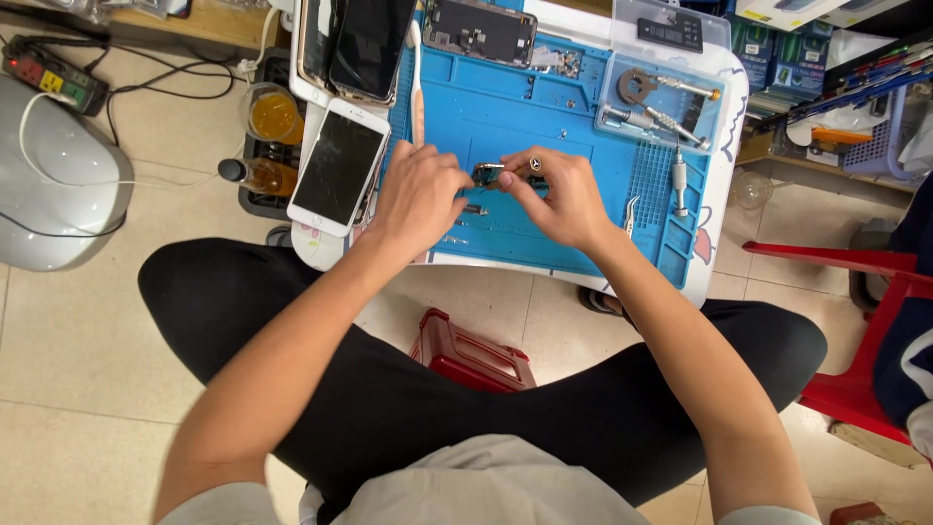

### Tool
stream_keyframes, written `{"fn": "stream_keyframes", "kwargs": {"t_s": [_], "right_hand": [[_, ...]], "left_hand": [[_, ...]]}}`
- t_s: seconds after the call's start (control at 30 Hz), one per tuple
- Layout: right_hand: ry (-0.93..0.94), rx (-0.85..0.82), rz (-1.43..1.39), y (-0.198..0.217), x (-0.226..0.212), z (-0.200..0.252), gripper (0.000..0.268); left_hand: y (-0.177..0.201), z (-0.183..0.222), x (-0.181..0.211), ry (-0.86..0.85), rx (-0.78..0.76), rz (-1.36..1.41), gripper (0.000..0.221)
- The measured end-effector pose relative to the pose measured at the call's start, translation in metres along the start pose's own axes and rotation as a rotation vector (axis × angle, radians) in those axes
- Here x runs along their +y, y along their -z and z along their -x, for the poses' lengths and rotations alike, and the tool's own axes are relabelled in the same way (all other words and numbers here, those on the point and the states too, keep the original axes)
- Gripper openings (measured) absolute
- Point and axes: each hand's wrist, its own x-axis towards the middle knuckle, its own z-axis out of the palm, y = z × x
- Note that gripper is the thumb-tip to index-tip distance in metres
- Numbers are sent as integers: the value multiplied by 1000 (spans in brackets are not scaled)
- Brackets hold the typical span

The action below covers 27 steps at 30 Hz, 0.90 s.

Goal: The person uses a screwdriver to remove screws from a disassembled smartphone frame placed on a blue mat. They then use a metal prying tool to carefully separate the screen assembly from the phone's chassis, lifting the screen to reveal the internal components.

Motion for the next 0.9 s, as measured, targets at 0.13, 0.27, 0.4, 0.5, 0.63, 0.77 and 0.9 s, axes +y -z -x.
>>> {"fn": "stream_keyframes", "kwargs": {"t_s": [0.13,0.27,0.4,0.5,0.63,0.77,0.9], "right_hand": [[-11,-23,4,2,2,-1,8],[4,-39,23,6,6,-9,6],[-24,-70,15,8,4,-8,5],[-62,-77,14,8,2,-7,2],[-98,-81,3,8,1,-6,2],[-56,-49,-7,9,3,-4,3],[-58,-25,-24,6,6,-5,2]], "left_hand": [[-4,-8,-5,-18,-49,91,13],[-3,-19,-12,-35,-72,82,18],[0,-16,-8,-21,-61,145,16],[-3,-14,-10,1,-62,141,16],[-1,-11,-8,4,-46,188,16],[-8,-5,-5,4,-6,169,18],[2,8,-2,77,31,115,16]]}}
